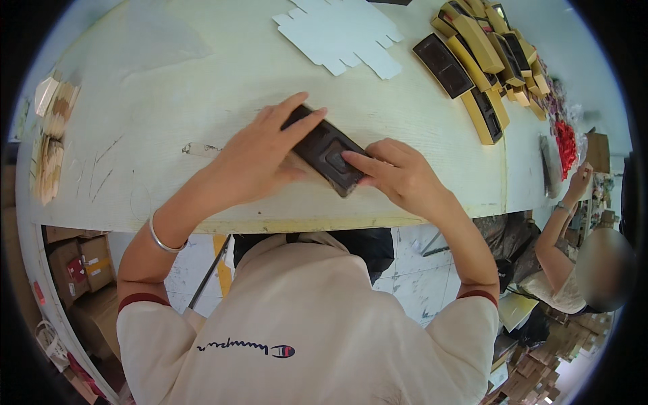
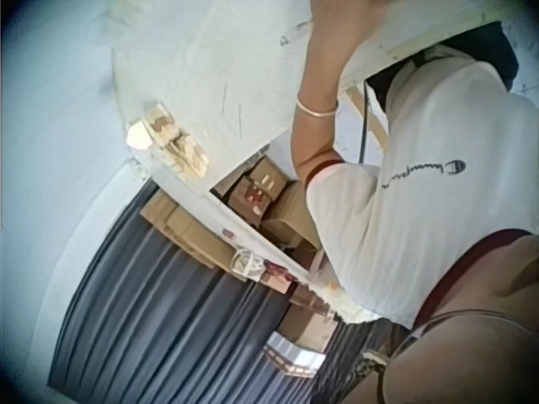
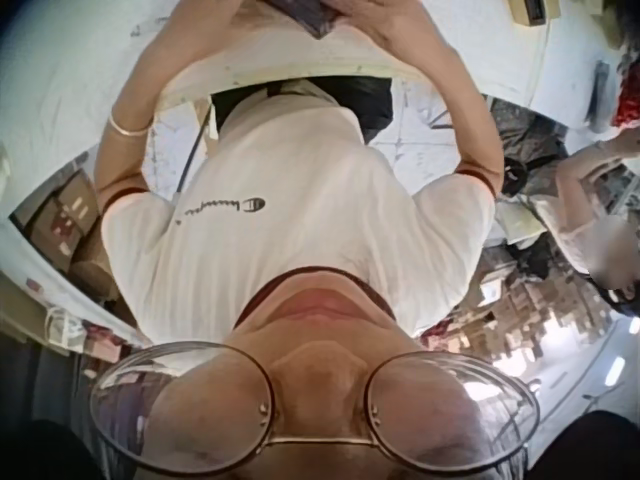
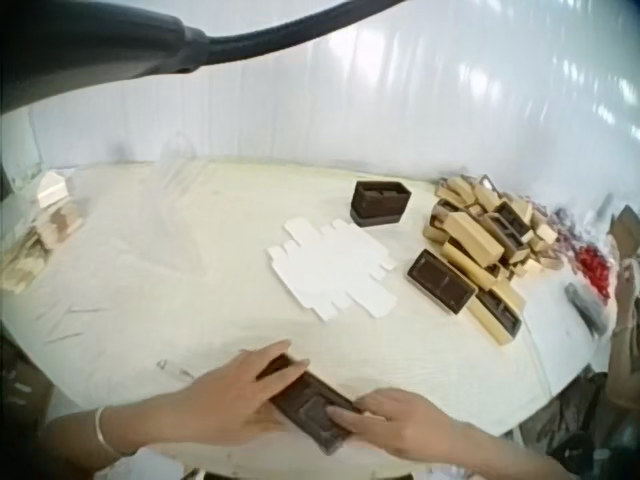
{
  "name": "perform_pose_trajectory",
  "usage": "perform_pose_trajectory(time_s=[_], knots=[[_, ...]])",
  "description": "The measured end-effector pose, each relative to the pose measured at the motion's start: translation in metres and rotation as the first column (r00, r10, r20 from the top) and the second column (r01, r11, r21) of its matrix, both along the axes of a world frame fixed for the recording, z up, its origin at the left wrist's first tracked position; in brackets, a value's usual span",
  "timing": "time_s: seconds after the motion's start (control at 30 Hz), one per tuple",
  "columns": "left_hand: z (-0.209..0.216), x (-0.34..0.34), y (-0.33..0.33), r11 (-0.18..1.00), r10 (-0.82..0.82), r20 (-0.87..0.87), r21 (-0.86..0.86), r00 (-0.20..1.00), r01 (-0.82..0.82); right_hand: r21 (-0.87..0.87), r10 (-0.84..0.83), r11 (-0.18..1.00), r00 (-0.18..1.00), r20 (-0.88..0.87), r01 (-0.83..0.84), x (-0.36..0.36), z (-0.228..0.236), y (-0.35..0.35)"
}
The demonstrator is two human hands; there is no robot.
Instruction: The person folds flat white cardboard pieces into small rectangular boxes and inserts black rectangular items into them. The person repeats this process multiple times, placing finished boxes on the table.
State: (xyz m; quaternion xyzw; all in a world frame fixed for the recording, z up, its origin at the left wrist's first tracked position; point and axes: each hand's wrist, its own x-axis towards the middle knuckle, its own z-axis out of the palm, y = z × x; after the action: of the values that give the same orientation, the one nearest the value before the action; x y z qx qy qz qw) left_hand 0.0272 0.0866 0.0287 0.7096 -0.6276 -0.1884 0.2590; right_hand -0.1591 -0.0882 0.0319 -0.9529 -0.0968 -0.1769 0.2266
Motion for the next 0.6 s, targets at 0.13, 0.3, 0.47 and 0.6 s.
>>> perform_pose_trajectory(time_s=[0.13,0.3,0.47,0.6], knots=[[-0.005,-0.016,-0.007,0.994,0.011,0.092,-0.111,0.996,-0.001,-0.142,0.095,0.985,0.995,-0.029,-0.098,0.008,0.010,-0.006],[-0.009,-0.011,-0.016,0.995,0.046,0.256,-0.103,0.965,-0.020,-0.257,0.098,0.958,0.988,-0.117,-0.125,0.014,0.016,-0.015],[-0.006,-0.010,-0.019,0.995,0.008,0.331,-0.094,0.944,0.024,-0.349,0.087,0.932,0.995,-0.052,-0.100,0.015,0.011,-0.015],[-0.004,-0.003,-0.018,0.997,-0.021,0.272,-0.062,0.962,0.039,-0.202,0.083,0.972,0.978,-0.193,-0.122,0.021,0.022,-0.013]])
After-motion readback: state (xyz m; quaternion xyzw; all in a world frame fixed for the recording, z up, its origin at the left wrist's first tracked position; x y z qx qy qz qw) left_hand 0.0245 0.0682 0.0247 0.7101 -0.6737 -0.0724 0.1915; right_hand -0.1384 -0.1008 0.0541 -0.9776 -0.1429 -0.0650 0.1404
